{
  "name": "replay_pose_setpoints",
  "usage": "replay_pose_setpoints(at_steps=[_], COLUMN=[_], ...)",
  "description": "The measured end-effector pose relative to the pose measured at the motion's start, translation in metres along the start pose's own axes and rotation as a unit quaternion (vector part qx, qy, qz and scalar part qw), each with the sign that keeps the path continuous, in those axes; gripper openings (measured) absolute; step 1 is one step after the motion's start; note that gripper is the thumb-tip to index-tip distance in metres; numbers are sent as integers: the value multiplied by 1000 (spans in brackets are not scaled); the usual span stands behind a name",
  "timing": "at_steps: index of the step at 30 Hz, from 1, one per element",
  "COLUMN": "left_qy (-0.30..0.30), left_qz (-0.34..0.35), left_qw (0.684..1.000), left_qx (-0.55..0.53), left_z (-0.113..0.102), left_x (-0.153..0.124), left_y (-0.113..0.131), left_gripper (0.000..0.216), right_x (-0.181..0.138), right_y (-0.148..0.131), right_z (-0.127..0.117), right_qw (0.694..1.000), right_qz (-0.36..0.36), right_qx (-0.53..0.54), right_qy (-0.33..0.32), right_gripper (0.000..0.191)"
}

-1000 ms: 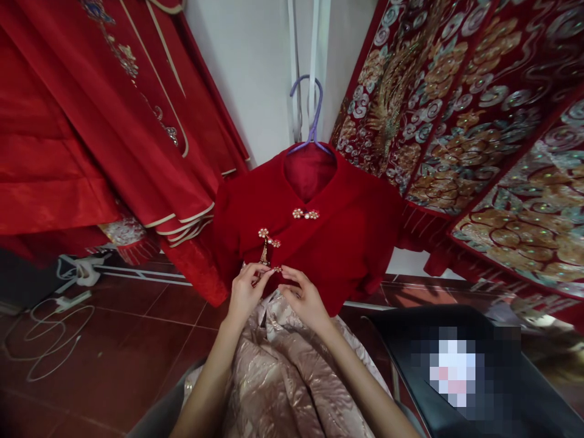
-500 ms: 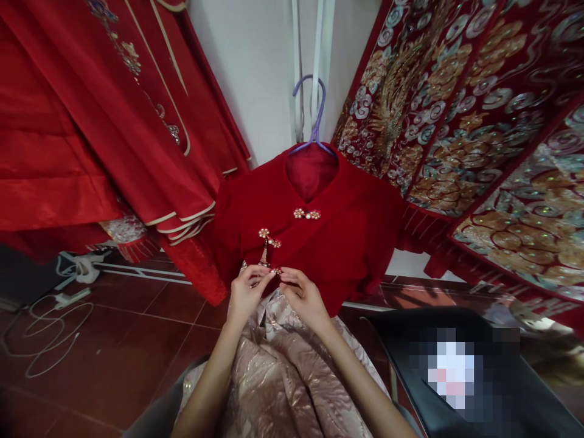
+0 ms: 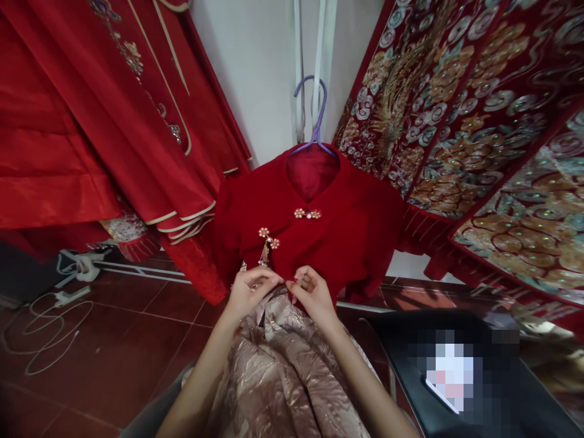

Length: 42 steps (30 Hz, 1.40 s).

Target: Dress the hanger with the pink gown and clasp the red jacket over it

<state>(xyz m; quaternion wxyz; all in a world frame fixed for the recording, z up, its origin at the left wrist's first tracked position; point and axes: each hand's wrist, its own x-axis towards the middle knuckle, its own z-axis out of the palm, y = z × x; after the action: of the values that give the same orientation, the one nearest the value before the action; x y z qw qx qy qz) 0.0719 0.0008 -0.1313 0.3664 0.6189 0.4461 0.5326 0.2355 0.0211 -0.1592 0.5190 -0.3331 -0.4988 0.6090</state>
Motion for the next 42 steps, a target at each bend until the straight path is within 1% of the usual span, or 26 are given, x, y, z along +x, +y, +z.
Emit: replay_pose_setpoints(at_steps=[2, 3, 4, 5, 7, 9, 11, 13, 16, 20, 22, 24, 26, 27, 28, 29, 30, 31, 32, 33, 34, 36, 37, 39, 42], left_qy=[115, 154, 165, 155, 104, 77, 73, 82, 107, 139, 143, 114, 63, 41, 26, 18, 14, 13, 13, 14, 14, 5, -6, -30, -65], left_qz=[9, -3, -24, -51, -98, -124, -132, -130, -122, -123, -132, -152, -157, -137, -98, -41, 27, 95, 155, 202, 236, 272, 280, 298, 360], left_qw=[993, 987, 984, 982, 977, 967, 957, 952, 952, 959, 961, 964, 973, 981, 991, 998, 999, 989, 969, 942, 912, 859, 841, 815, 773], left_qx=[-19, -42, -69, -97, -156, -210, -248, -266, -261, -216, -198, -184, -158, -131, -89, -34, 35, 112, 193, 269, 336, 433, 463, 495, 519], left_z=[-4, -6, -8, -8, -8, -5, -1, 3, 8, 10, 10, 10, 10, 11, 12, 13, 15, 17, 19, 21, 23, 25, 26, 26, 26], left_x=[15, 23, 31, 38, 47, 50, 50, 48, 48, 54, 57, 58, 59, 60, 61, 64, 67, 72, 78, 84, 91, 104, 110, 119, 125], left_y=[2, 2, 2, 2, 3, 5, 6, 6, 5, 2, 2, 5, 14, 19, 26, 34, 41, 48, 55, 60, 64, 70, 71, 73, 75], left_gripper=[26, 29, 32, 35, 38, 39, 40, 39, 38, 35, 35, 35, 38, 40, 41, 40, 36, 30, 26, 24, 25, 25, 23, 20, 17], right_x=[-2, -3, -4, -5, -6, -7, -6, -6, -6, -6, -7, -7, -8, -8, -8, -9, -9, -9, -9, -10, -10, -13, -14, -16, -16], right_y=[-7, -10, -13, -15, -17, -17, -16, -16, -17, -18, -18, -19, -21, -22, -23, -24, -24, -24, -24, -24, -24, -24, -24, -25, -27], right_z=[-5, -7, -9, -10, -11, -10, -9, -7, -6, -4, -4, -4, -5, -5, -6, -7, -8, -10, -11, -13, -15, -18, -20, -23, -26], right_qw=[1000, 1000, 1000, 1000, 1000, 1000, 1000, 1000, 1000, 1000, 1000, 999, 999, 999, 998, 997, 996, 994, 992, 990, 988, 984, 982, 979, 975], right_qz=[2, 1, 0, -1, -7, -15, -18, -19, -19, -17, -18, -22, -32, -39, -49, -61, -74, -87, -99, -110, -120, -138, -147, -165, -197], right_qx=[6, 11, 14, 15, 10, 6, 4, 0, -1, -4, -11, -20, -28, -33, -39, -45, -51, -58, -65, -71, -77, -82, -80, -65, -24], right_qy=[2, 6, 8, 8, 2, -2, -3, -4, -6, -9, -12, -14, -12, -8, 0, 11, 22, 33, 44, 55, 65, 82, 88, 98, 99], right_gripper=[39, 38, 37, 37, 37, 38, 38, 38, 38, 39, 39, 38, 37, 36, 33, 28, 23, 18, 14, 14, 16, 22, 25, 33, 44])
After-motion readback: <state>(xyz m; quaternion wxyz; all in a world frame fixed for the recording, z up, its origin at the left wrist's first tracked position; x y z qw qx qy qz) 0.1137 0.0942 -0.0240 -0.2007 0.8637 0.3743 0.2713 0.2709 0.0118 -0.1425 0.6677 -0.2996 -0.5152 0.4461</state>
